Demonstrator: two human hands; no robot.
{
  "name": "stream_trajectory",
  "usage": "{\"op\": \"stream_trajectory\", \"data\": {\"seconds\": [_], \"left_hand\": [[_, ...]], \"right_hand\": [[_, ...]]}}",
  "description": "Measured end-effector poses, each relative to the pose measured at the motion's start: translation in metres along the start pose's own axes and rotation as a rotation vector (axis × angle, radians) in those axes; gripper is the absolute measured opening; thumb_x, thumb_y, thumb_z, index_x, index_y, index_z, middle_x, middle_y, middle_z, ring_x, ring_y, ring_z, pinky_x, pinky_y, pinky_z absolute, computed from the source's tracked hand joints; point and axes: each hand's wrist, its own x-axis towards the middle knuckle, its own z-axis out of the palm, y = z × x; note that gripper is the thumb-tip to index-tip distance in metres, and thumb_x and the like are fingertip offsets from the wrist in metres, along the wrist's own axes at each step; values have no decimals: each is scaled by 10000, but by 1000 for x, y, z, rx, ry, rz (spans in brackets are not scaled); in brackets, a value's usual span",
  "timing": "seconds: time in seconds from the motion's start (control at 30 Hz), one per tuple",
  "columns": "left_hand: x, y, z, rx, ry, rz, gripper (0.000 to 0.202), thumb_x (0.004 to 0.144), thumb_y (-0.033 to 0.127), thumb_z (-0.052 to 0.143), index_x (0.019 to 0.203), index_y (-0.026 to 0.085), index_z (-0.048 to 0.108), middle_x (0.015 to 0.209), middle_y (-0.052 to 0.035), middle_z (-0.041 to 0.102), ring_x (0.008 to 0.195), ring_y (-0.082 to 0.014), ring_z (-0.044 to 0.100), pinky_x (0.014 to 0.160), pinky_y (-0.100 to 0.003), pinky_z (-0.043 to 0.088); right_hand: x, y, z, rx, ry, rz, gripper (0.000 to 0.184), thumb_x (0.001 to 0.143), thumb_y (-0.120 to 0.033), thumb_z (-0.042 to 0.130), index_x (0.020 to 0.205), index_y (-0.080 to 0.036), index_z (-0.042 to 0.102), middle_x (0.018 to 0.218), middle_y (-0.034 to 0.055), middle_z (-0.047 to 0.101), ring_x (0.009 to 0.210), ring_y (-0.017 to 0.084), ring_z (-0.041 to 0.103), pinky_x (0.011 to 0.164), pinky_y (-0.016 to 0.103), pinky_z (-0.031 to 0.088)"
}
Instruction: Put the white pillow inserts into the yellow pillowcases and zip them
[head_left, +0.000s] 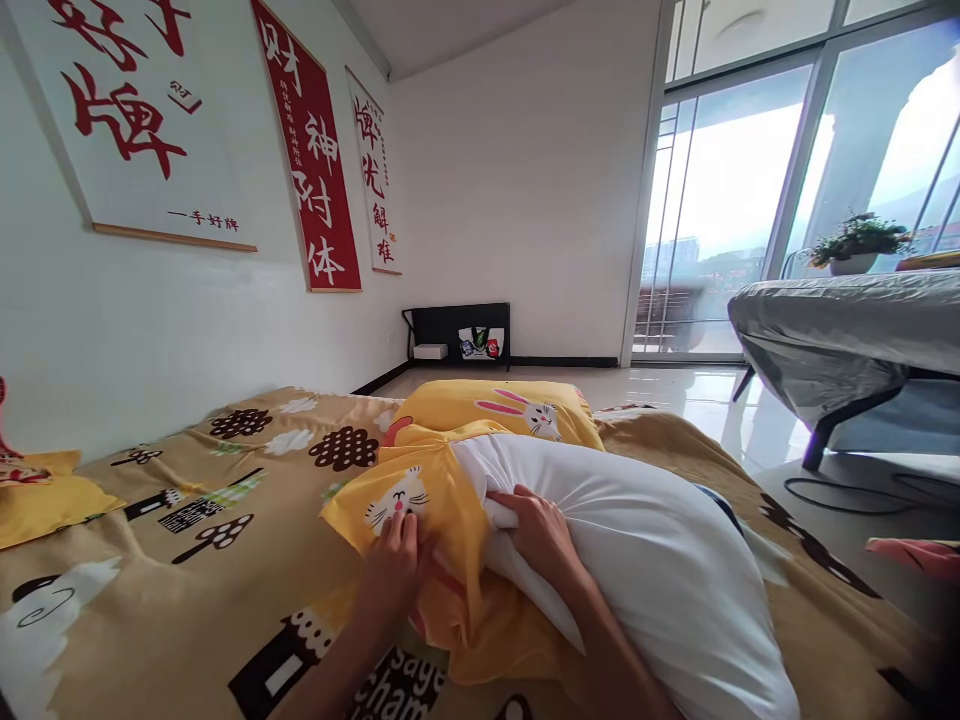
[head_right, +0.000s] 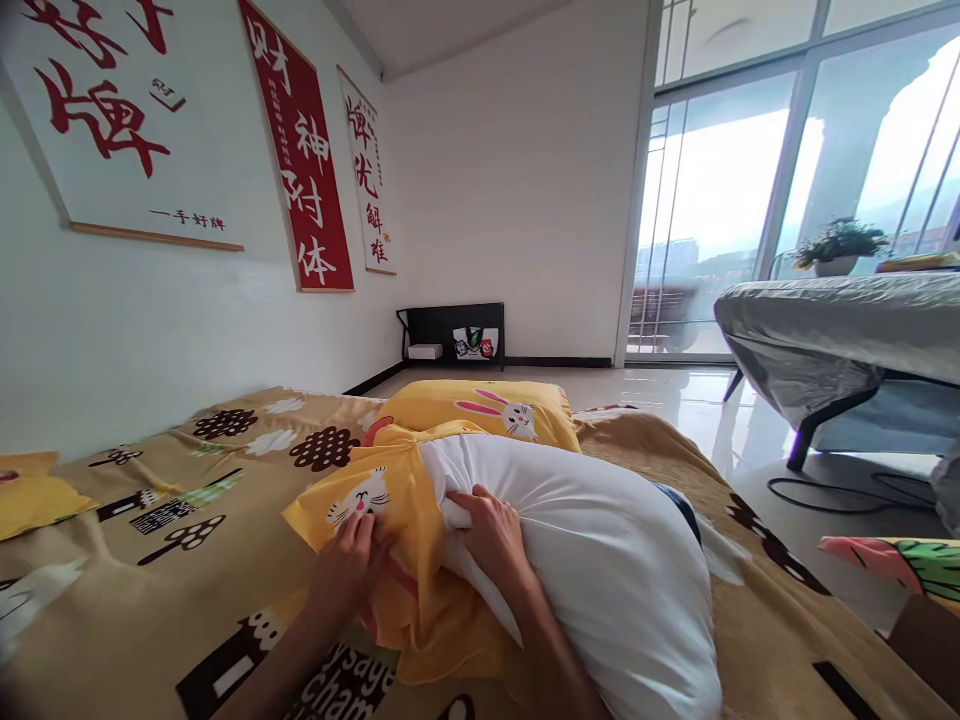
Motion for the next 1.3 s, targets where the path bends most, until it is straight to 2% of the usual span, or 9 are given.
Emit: {"op": "stream_trajectory", "data": {"seconds": [0.1, 0.17, 0.3, 0.43, 0.77, 0.93, 1.03, 1.13, 1.3], "left_hand": [[1, -9, 18, -20, -23, 103, 321, 966, 221, 302, 973, 171, 619, 931, -104, 643, 922, -240, 615, 757, -315, 446], [-2, -12, 22, -72, -45, 135, 321, 964, 193, 289, 987, 176, 609, 914, -92, 638, 895, -227, 617, 727, -302, 438], [-3, -6, 8, -176, -122, 109, 315, 973, 240, 278, 925, 179, 583, 896, -82, 634, 836, -209, 622, 674, -288, 418], [1, 13, -7, -212, -190, 61, 284, 961, 236, 303, 843, 175, 555, 837, -78, 641, 774, -210, 629, 642, -288, 407], [2, 34, -28, -369, -121, 58, 297, 956, 288, 330, 701, 199, 452, 729, -39, 607, 656, -159, 575, 597, -255, 369], [4, 63, -11, -581, -102, 84, 303, 950, 295, 321, 690, 197, 443, 700, -36, 583, 658, -152, 542, 608, -263, 349], [1, 75, 3, -698, -161, 96, 282, 940, 305, 354, 707, 189, 461, 722, -37, 601, 660, -146, 531, 610, -262, 343], [-7, 66, 0, -680, -262, 82, 270, 924, 308, 384, 700, 186, 471, 744, -41, 617, 683, -150, 547, 621, -261, 354], [-35, 10, -16, -306, -484, -48, 385, 929, 471, 341, 873, 195, 604, 876, -85, 672, 804, -239, 625, 689, -326, 405]], "right_hand": [[-1, 4, -3, -37, -59, -120, 567, 708, -82, 476, 1170, -362, 650, 929, 8, 639, 839, 173, 611, 662, 250, 299], [-2, 5, -4, -57, -87, -190, 510, 728, -117, 500, 1152, -357, 652, 920, 7, 631, 859, 177, 605, 671, 250, 303], [-2, 2, -2, -82, -112, -240, 392, 779, -136, 490, 1051, -343, 682, 874, 3, 614, 842, 169, 599, 658, 255, 294], [-1, -1, 1, -97, -124, -212, 401, 781, -94, 468, 1025, -327, 683, 877, 4, 604, 823, 156, 595, 642, 252, 277], [3, -4, 1, -91, -143, -149, 338, 801, -151, 478, 1017, -300, 691, 896, 20, 614, 858, 178, 599, 650, 252, 283], [3, -6, 8, -83, -111, -87, 337, 809, -135, 460, 987, -294, 697, 912, 21, 617, 836, 165, 602, 652, 246, 295], [4, -2, 9, -59, -94, -73, 317, 815, -151, 464, 949, -300, 709, 882, 13, 607, 815, 159, 600, 647, 242, 298], [5, 5, 7, -28, -82, -69, 385, 822, -155, 468, 1064, -351, 696, 884, 2, 608, 806, 157, 608, 656, 240, 309], [6, 10, 6, 9, -58, -66, 454, 830, -175, 496, 1212, -383, 628, 950, 4, 634, 848, 174, 623, 696, 243, 342]]}}
